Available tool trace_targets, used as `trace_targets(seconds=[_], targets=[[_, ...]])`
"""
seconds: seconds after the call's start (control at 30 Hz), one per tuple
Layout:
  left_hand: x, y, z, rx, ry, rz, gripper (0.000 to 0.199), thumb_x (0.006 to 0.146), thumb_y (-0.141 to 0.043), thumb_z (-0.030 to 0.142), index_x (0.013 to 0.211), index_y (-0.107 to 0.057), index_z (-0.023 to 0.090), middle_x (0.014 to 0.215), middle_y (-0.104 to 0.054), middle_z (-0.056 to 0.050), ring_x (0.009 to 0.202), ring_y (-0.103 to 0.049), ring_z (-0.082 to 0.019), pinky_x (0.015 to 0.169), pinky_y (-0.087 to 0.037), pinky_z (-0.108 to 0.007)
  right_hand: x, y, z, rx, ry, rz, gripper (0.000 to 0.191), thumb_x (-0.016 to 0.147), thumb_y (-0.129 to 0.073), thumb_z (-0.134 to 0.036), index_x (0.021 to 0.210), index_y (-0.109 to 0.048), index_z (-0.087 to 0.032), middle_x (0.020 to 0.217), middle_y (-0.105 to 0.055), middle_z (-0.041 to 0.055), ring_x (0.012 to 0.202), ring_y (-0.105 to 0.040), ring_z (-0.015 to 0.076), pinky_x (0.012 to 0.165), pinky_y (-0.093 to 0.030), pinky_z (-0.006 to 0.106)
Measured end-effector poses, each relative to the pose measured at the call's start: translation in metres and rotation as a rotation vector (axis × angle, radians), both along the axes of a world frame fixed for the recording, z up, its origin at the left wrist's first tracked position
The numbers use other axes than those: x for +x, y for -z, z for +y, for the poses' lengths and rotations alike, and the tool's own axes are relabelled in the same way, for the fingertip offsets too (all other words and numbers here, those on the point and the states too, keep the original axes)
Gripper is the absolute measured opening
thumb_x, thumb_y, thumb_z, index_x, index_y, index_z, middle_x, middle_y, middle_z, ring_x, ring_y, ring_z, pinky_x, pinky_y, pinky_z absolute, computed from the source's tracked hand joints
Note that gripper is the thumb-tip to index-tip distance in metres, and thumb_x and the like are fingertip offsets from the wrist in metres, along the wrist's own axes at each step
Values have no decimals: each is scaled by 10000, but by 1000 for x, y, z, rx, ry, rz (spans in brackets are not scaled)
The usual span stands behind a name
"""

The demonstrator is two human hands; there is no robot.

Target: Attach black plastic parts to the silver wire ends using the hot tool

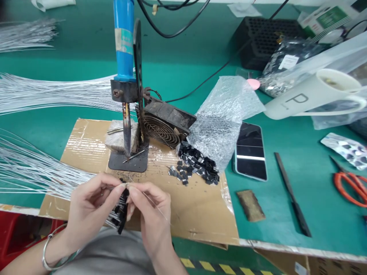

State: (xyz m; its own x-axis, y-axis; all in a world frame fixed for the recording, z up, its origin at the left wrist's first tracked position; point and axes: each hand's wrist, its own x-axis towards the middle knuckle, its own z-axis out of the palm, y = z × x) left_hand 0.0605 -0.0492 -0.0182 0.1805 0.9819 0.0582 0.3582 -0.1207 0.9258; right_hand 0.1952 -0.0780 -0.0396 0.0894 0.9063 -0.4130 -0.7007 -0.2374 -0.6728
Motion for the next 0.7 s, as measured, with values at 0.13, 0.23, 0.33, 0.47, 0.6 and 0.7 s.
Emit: trace_targets(seconds=[0.13,0.23,0.33,0.47,0.6,0.7], targets=[[-1,2,-1,-69,-15,-43,169,963,-657,219,802,-697,189,645,-692,-10,489,-550,-109,461,-418,-205,-5,5,-3,7,19,-36,180,782,-927,-412,774,-868,-242,583,-699,-24,440,-577,44,462,-481,124],[-3,1,2,-103,-36,-50,170,952,-666,229,793,-710,186,635,-684,-11,499,-556,-111,468,-424,-204,4,7,-7,56,-18,-196,161,869,-850,-427,885,-883,-269,697,-766,12,518,-653,95,494,-547,177],[-5,-1,6,-110,-67,-43,157,922,-681,236,779,-721,184,638,-679,-11,501,-543,-104,456,-397,-198,29,10,-7,130,80,-683,135,942,-778,-358,989,-875,-277,855,-812,40,628,-716,140,575,-607,236],[-7,-4,10,-119,-85,-54,103,887,-699,222,806,-754,192,677,-710,-24,539,-572,-110,454,-381,-189,69,18,-1,186,235,-1586,144,952,-759,-301,989,-830,-181,805,-750,36,650,-666,147,622,-574,265],[-7,-4,11,-121,-94,-57,100,890,-705,225,814,-765,199,696,-722,-28,556,-586,-111,464,-392,-185,82,28,5,291,186,-1879,140,979,-742,-279,935,-773,-150,730,-676,14,649,-615,154,614,-529,277],[-6,-5,11,-119,-93,-61,101,890,-706,222,814,-767,196,697,-723,-29,562,-590,-114,468,-401,-188,79,30,5,350,173,-1892,105,990,-731,-248,947,-753,-155,763,-685,19,697,-638,161,632,-531,273]])
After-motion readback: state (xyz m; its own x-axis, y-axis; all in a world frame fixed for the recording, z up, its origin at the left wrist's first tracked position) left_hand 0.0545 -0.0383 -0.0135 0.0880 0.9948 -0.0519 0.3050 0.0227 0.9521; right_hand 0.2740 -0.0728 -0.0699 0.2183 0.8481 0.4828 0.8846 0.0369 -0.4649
